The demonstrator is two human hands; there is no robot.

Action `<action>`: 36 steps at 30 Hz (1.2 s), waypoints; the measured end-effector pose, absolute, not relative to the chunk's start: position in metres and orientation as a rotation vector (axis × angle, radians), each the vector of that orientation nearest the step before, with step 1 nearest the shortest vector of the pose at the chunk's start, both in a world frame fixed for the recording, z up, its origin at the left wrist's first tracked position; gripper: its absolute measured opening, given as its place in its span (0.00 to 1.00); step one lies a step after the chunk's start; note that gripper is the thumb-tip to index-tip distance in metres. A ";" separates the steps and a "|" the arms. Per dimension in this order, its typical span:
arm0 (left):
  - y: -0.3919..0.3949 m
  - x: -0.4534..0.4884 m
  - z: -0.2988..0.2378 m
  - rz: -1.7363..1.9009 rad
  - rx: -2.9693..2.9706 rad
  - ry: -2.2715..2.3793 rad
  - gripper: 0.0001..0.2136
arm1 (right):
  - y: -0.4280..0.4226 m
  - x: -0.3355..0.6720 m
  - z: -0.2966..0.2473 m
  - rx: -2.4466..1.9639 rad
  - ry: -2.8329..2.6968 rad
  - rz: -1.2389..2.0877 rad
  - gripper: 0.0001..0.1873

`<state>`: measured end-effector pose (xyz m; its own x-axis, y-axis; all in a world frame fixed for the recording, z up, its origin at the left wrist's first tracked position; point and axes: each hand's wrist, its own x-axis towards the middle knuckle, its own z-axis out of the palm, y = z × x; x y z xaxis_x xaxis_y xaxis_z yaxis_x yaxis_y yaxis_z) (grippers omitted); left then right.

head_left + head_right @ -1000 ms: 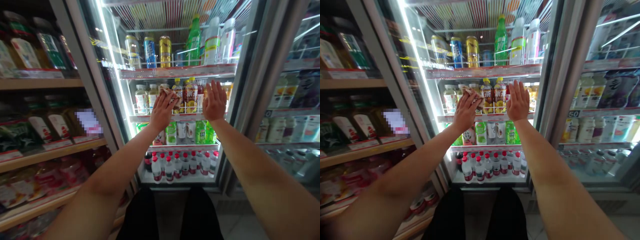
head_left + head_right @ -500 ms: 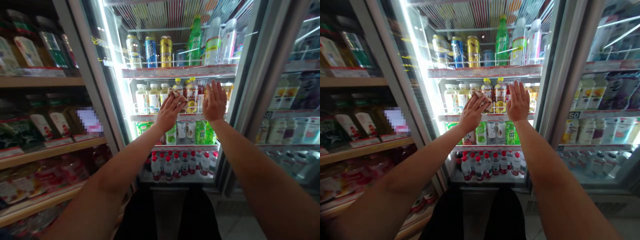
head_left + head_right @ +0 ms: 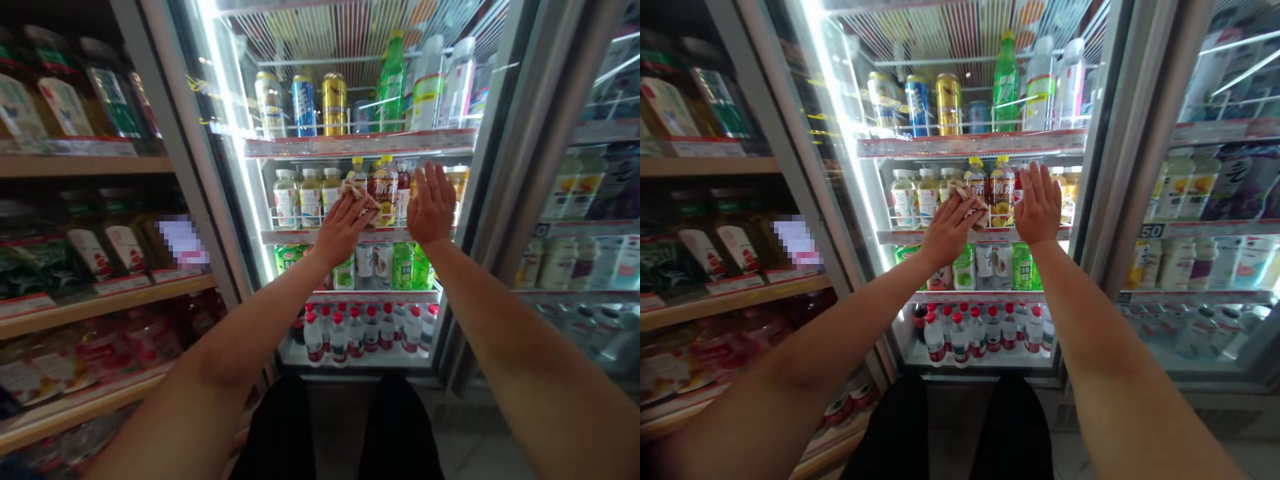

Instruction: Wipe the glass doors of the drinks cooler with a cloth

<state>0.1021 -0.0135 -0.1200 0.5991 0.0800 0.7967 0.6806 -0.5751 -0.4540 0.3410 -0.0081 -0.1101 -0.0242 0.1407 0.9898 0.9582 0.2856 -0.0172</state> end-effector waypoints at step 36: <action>-0.012 0.106 -0.126 -0.902 -2.013 -0.533 0.25 | -0.008 0.341 -0.111 -1.077 -1.409 -0.994 0.33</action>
<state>0.1055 -0.0120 -0.1258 0.6498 0.0382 0.7591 0.6470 -0.5520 -0.5260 0.3411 -0.0075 -0.1111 -0.0398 0.0933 0.9948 0.9685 0.2487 0.0155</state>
